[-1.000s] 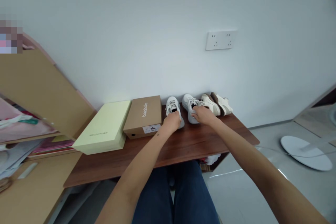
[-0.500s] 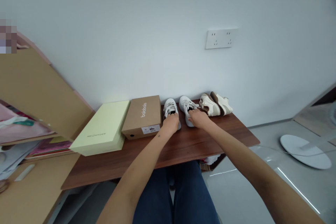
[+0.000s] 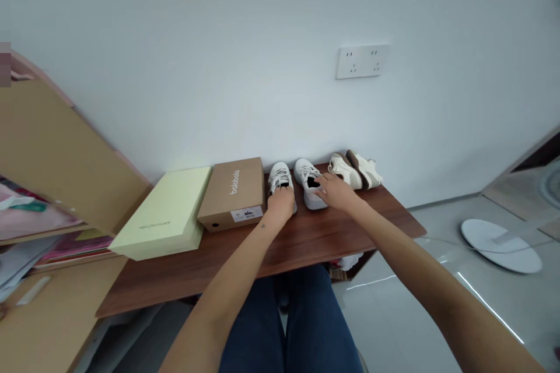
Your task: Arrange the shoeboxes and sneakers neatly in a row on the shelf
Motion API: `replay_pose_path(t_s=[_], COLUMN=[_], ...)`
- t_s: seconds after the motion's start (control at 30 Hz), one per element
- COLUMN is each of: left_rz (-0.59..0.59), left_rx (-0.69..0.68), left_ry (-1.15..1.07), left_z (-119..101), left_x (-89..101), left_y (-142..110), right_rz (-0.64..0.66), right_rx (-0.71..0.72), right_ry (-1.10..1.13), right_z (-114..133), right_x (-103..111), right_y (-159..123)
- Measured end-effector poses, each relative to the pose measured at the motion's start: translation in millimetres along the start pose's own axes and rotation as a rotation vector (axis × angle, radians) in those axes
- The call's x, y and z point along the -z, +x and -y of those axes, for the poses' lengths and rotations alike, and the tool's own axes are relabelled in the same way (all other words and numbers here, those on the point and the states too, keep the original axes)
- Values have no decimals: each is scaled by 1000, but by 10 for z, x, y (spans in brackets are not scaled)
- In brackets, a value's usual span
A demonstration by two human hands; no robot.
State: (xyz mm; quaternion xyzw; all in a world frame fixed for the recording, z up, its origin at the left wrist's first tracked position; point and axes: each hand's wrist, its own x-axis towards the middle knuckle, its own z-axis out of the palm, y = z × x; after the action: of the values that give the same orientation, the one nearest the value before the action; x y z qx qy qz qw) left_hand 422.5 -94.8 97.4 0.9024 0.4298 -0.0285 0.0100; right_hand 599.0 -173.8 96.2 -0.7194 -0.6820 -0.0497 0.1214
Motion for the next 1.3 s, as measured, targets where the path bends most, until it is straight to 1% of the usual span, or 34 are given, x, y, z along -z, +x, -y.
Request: replay_pose_path(t_s=[0.1, 0.17, 0.23, 0.37, 0.47, 0.63, 0.7, 0.8, 0.93, 1.03, 1.17, 1.3], left_rz=[-107, -179, -221, -236, -229, -181, -155, -131, -119, -131, -146, -152], left_rx=[-21, -47, -75, -166, -240, -324, -320, -274, -223, -193, -139, -104], left_ry=[-8, -49, -113, -230, -271, -323, -345, -350, -357, -383, -420, -458], left_z=[-18, -62, -146, -434, -695, -1067, -1176, -1303, -1423, -1485, -1536, -1577], left_x=[104, 166, 199, 161, 75, -117, -207, -343, -495, -574, -643, -685], left_y=[-45, -57, -51, -2, 64, 243, 331, 462, 630, 751, 889, 979], right_rz=[-64, -107, -139, -174, -188, -173, -165, -142, -98, -59, -6, 15], right_rx=[-9, -47, -103, -201, -241, -273, -278, -281, -311, -340, -368, -374], right_ry=[69, 103, 125, 117, 93, 79, 75, 90, 108, 118, 129, 182], right_z=[-251, -471, -707, -1119, -1323, -1537, -1618, -1755, -1951, -2070, -2167, -2254], right_x=[122, 181, 223, 284, 318, 321, 299, 245, 137, 31, -109, -208], right_y=[-149, -274, -408, -644, -758, -841, -849, -837, -783, -727, -651, -575])
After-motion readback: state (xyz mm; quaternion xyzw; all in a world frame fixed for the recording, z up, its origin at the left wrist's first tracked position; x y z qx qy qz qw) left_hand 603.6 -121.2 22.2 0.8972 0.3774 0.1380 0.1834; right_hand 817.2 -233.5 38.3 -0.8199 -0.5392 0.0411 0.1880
